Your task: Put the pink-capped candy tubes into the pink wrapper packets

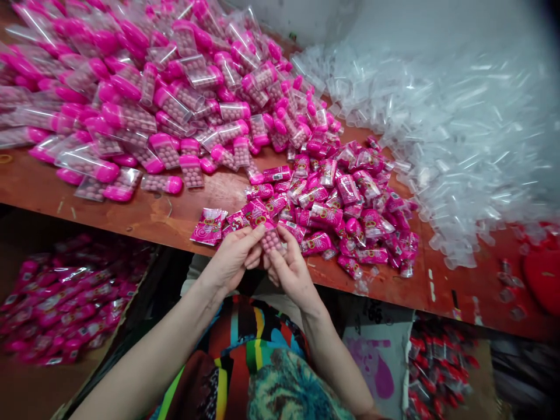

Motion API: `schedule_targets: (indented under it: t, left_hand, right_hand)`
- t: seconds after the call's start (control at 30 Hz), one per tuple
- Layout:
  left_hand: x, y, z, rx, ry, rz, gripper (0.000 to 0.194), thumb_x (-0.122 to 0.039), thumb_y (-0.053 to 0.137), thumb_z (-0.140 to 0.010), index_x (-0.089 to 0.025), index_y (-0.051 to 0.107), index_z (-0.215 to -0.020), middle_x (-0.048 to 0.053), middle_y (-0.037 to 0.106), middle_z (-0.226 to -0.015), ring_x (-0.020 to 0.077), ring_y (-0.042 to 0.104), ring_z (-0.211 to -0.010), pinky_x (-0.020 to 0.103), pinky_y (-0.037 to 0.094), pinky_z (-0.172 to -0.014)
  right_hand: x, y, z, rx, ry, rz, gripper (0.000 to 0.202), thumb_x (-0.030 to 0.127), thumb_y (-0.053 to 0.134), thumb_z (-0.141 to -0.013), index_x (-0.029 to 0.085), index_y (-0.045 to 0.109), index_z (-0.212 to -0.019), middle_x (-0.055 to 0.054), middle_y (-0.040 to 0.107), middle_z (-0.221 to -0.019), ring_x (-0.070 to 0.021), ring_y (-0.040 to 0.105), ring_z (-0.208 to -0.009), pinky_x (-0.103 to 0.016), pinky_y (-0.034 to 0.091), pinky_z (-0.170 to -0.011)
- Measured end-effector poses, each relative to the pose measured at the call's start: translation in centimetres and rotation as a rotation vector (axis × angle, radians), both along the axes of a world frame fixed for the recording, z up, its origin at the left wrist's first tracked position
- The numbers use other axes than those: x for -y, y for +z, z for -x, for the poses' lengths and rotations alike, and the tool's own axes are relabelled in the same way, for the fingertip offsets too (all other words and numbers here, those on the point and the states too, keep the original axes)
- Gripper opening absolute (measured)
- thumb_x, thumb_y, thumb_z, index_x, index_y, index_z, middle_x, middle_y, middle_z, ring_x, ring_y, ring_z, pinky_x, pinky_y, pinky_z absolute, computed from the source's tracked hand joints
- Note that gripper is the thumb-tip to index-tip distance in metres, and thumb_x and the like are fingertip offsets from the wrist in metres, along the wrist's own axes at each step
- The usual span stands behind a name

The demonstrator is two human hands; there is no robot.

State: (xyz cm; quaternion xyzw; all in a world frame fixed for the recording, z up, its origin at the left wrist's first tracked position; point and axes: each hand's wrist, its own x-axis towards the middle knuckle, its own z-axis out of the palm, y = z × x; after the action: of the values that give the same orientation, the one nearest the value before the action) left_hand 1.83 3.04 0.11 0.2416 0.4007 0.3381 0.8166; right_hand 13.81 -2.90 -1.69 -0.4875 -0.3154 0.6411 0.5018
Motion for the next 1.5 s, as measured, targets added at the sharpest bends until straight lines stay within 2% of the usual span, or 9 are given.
schedule_targets:
  t: [0.1,0.33,0.5,0.63,0.97,1.13,1.27,1.37,1.5]
  left_hand:
    - [0.0,-0.1,-0.1,0.032,-0.038,-0.017,0.031,-0.040,0.065,-0.085,-0.015,0.052,-0.072,-0.010,0.034,-0.041,0.0016,0.022,-0.036,0.016,0.021,-0.039]
    - [0.5,0.0,-0.2,0.020,-0.040,0.014,0.033,-0.042,0.065,-0.084,-0.016,0.050,-0.069,-0.010,0.033,-0.039,0.0020,0.022,-0.033,0.016,0.020,-0.037]
    - [0.2,0.0,-0.3,0.049,0.002,0.055,0.035,-0.044,0.067,-0.082,-0.014,0.054,-0.068,-0.009,0.036,-0.042,0.0006,0.021,-0.034,0.016,0.021,-0.037]
    - [0.4,-0.1,-0.6,0.026,-0.039,0.034,0.039,-0.043,0.069,-0.079,-0.013,0.053,-0.060,-0.008,0.035,-0.040,0.0007,0.025,-0.034,0.016,0.021,-0.037]
    - [0.7,-0.5,0.6,-0.073,-0.229,-0.055,0.035,-0.042,0.070,-0.078,-0.014,0.055,-0.065,-0.005,0.046,-0.050,0.0025,0.032,-0.038,0.017,0.027,-0.039]
    - [1.3,0.4,0.7,-0.002,-0.207,-0.085,0.032,-0.047,0.057,-0.086,-0.017,0.062,-0.077,-0.005,0.048,-0.051,0.0070,0.040,-0.040,0.021,0.036,-0.045]
    - [1.8,1.2,2.5,-0.341,-0.103,-0.279,0.030,-0.044,0.058,-0.086,-0.017,0.071,-0.092,-0.001,0.060,-0.058,0.0101,0.051,-0.047,0.023,0.042,-0.051]
    - [1.8,0.8,4.1,-0.676,0.061,-0.525,0.026,-0.038,0.058,-0.087,-0.018,0.074,-0.090,0.004,0.072,-0.080,0.0169,0.065,-0.073,0.026,0.049,-0.069]
    - [2.1,-0.9,4.6,-0.977,0.026,-0.878,0.029,-0.031,0.050,-0.092,-0.021,0.071,-0.109,0.008,0.069,-0.118,0.0235,0.064,-0.106,0.033,0.045,-0.094]
  right_hand:
    - [0.1,0.0,0.0,-0.095,0.001,0.031,0.046,0.040,0.050,-0.094,0.034,0.033,-0.136,0.008,0.044,-0.066,-0.0041,0.024,-0.039,-0.016,0.029,-0.035]
    - [-0.1,0.3,0.5,0.363,-0.105,-0.165,0.050,0.035,0.053,-0.093,0.027,0.035,-0.139,-0.007,0.058,-0.110,-0.0163,0.062,-0.092,-0.033,0.052,-0.086]
    - [-0.1,0.6,0.3,0.277,-0.016,-0.143,0.051,0.034,0.055,-0.092,0.030,0.035,-0.139,-0.003,0.059,-0.096,-0.0104,0.057,-0.070,-0.026,0.052,-0.065]
    - [-0.4,0.8,0.2,-0.061,-0.026,-0.021,0.052,0.037,0.054,-0.093,0.033,0.030,-0.139,0.009,0.046,-0.066,-0.0036,0.031,-0.040,-0.014,0.027,-0.037]
    - [-0.6,-1.4,-0.6,-0.235,0.129,0.039,0.038,0.041,0.065,-0.085,0.029,0.043,-0.113,0.015,0.034,-0.053,-0.0018,0.021,-0.031,-0.013,0.023,-0.031]
    - [-2.4,2.1,-2.4,-0.138,0.019,0.032,0.036,0.039,0.067,-0.083,0.028,0.046,-0.110,0.010,0.052,-0.062,-0.0017,0.024,-0.034,-0.014,0.025,-0.031]
    - [-5.0,5.8,-5.8,0.027,-0.274,-0.096,0.027,0.048,0.055,-0.089,0.025,0.051,-0.102,0.001,0.066,-0.085,-0.0017,0.024,-0.035,-0.016,0.021,-0.030]
    - [-5.7,5.3,-5.1,0.329,-0.458,-0.205,0.036,0.047,0.050,-0.091,0.027,0.046,-0.121,0.000,0.065,-0.084,-0.0059,0.037,-0.041,-0.019,0.033,-0.036]
    - [-5.4,1.6,0.1,0.851,-0.071,-0.275,0.024,0.035,0.062,-0.086,0.020,0.062,-0.105,-0.006,0.064,-0.086,-0.0186,0.060,-0.078,-0.034,0.050,-0.076]
